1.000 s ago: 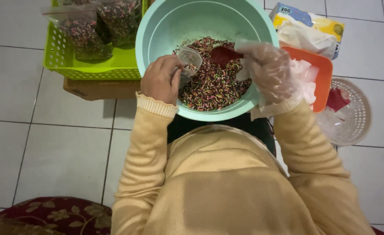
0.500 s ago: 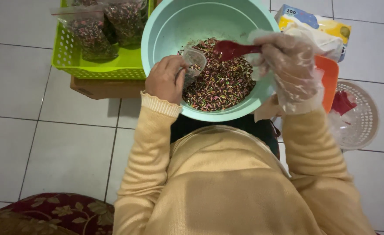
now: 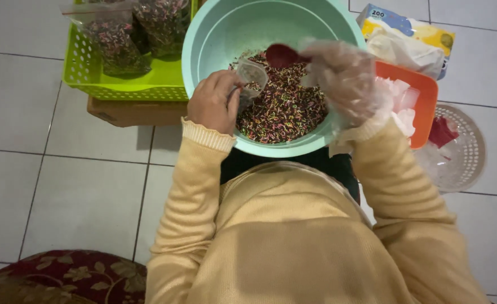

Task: Scooping sprinkles from a bowl into small plastic bags using a spoon and a measuring cup.

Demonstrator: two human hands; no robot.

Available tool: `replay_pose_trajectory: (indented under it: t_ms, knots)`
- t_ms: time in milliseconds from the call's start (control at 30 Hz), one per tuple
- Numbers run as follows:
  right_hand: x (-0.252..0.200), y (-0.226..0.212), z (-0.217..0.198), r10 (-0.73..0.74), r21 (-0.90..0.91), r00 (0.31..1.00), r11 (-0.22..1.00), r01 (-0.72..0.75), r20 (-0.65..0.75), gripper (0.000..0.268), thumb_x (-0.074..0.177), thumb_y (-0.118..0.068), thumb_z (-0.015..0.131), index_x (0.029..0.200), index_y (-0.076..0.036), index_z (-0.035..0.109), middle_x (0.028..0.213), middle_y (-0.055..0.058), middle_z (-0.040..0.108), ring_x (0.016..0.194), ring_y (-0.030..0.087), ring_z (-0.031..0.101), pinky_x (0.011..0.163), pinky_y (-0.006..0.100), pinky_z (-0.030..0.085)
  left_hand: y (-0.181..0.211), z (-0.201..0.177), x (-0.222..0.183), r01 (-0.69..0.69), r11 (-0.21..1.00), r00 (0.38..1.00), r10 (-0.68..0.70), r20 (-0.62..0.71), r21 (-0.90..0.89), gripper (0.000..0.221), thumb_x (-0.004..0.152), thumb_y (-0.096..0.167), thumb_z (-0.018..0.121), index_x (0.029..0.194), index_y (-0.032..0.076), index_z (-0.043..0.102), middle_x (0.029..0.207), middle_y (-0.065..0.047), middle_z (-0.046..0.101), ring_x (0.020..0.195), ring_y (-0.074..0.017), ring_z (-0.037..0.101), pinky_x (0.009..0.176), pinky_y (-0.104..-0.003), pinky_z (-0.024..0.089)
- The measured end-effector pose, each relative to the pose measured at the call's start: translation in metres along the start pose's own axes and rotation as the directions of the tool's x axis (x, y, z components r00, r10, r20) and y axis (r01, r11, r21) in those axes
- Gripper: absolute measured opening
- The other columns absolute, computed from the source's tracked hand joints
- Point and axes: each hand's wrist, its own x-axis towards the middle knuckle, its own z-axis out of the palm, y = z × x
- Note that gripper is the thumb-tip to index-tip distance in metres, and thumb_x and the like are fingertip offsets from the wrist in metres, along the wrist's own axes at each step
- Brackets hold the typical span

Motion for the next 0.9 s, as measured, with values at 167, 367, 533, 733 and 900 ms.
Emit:
replay_pose_trajectory:
  t_ms: [167,367,533,733,900]
  knots:
    - [-0.028,0.014,0.010,0.368,0.324,0.901,0.844,-0.428,0.230,0.020,0.106,0.000,0.052,0.120,-0.008,0.064,0.118,0.025,0.068,0.072,0.011,0.069,0.061,0.016,0.060,0.002,-0.002,-0.001,-0.022,1.000,0.999,0.022,-0.024,-0.005,0.017,0.093,0.003,0.070,0.107,0.014,0.069,0.110,-0.008,0.071,0.101,-0.0292,0.068,0.085,-0.042,0.054]
    - [-0.011,0.004,-0.011,0.369,0.236,0.907,0.881,-0.411,0.204,0.031,0.102,0.020,0.037,0.112,0.008,0.064,0.103,0.032,0.071,0.069,0.022,0.075,0.054,0.017,0.062,-0.005,0.003,-0.002,-0.058,0.998,0.998,0.059,-0.028,0.004,0.017,0.092,0.003,0.071,0.108,0.010,0.070,0.112,-0.011,0.071,0.103,-0.0310,0.068,0.086,-0.044,0.054]
    - [-0.013,0.010,-0.032,0.257,0.175,0.959,0.946,-0.275,0.120,0.022,0.109,0.020,0.042,0.118,0.014,0.060,0.100,0.032,0.068,0.077,0.027,0.073,0.067,0.024,0.065,-0.006,0.004,-0.002,-0.054,0.999,0.998,0.054,-0.025,-0.004,0.016,0.093,0.003,0.069,0.106,0.012,0.070,0.113,-0.009,0.071,0.105,-0.0308,0.067,0.087,-0.044,0.053]
    - [0.008,-0.017,-0.018,-0.104,0.229,0.987,0.971,0.074,0.120,0.028,0.103,0.027,0.045,0.124,0.011,0.055,0.098,0.026,0.068,0.076,0.023,0.073,0.057,0.019,0.061,-0.004,0.004,-0.003,-0.024,1.000,1.000,0.024,-0.018,0.019,0.017,0.094,0.005,0.070,0.108,0.013,0.071,0.115,-0.010,0.073,0.106,-0.0303,0.069,0.090,-0.044,0.054]
    - [0.026,-0.029,-0.011,-0.092,-0.254,0.989,0.960,0.119,0.116,0.019,0.106,0.025,0.049,0.115,0.015,0.063,0.088,0.031,0.069,0.069,0.025,0.074,0.047,0.023,0.055,-0.004,0.003,-0.002,-0.046,0.999,0.999,0.046,-0.007,0.005,0.016,0.092,0.002,0.070,0.106,0.011,0.070,0.114,-0.012,0.072,0.107,-0.0317,0.069,0.088,-0.046,0.055]
